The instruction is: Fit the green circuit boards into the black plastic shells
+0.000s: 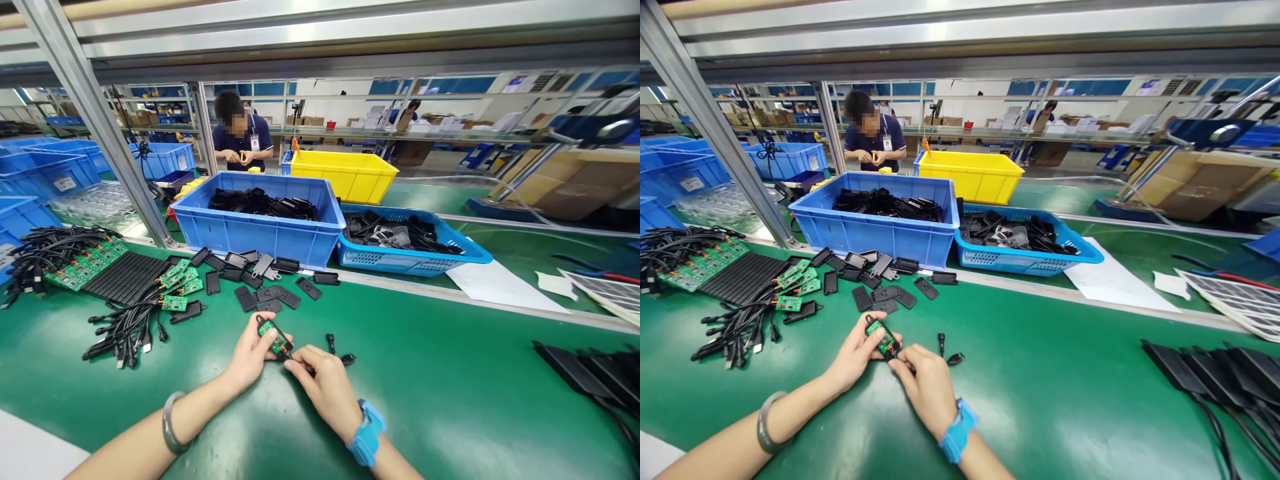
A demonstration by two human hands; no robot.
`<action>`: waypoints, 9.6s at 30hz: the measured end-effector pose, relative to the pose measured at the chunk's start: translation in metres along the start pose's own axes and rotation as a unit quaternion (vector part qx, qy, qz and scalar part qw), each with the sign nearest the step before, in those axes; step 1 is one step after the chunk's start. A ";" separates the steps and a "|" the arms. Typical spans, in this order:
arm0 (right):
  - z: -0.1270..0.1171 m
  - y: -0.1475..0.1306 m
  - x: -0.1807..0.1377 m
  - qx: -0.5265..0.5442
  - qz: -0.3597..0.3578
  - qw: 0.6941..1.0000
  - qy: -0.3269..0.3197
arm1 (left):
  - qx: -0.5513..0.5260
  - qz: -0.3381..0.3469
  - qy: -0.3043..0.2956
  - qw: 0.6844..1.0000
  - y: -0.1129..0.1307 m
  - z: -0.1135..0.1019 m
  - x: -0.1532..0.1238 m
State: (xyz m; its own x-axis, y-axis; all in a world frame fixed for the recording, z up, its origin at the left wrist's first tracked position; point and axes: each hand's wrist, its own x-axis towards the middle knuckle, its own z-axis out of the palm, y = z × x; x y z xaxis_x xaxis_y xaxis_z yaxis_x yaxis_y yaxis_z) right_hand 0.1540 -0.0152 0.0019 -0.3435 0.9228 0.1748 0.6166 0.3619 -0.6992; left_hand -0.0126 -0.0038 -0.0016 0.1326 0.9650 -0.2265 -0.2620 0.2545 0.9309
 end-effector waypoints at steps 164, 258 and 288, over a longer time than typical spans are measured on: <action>-0.010 -0.014 0.003 0.038 -0.133 0.984 0.111 | -0.107 -0.022 -0.064 0.992 0.019 -0.016 -0.001; 0.004 0.001 0.030 0.391 0.124 0.911 0.049 | 0.062 -0.011 -0.147 0.987 -0.002 -0.011 0.003; -0.022 0.026 0.028 -0.385 0.045 0.920 0.065 | 0.600 0.173 0.074 0.778 0.047 -0.061 0.018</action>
State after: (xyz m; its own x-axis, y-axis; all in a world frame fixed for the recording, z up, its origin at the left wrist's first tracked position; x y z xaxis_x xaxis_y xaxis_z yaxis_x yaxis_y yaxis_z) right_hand 0.1760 0.0226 0.0038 -0.2096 0.9433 0.2575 0.9743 0.2237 -0.0266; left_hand -0.0803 0.0296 0.0203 0.1181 0.9816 0.1498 0.8347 -0.1798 0.5206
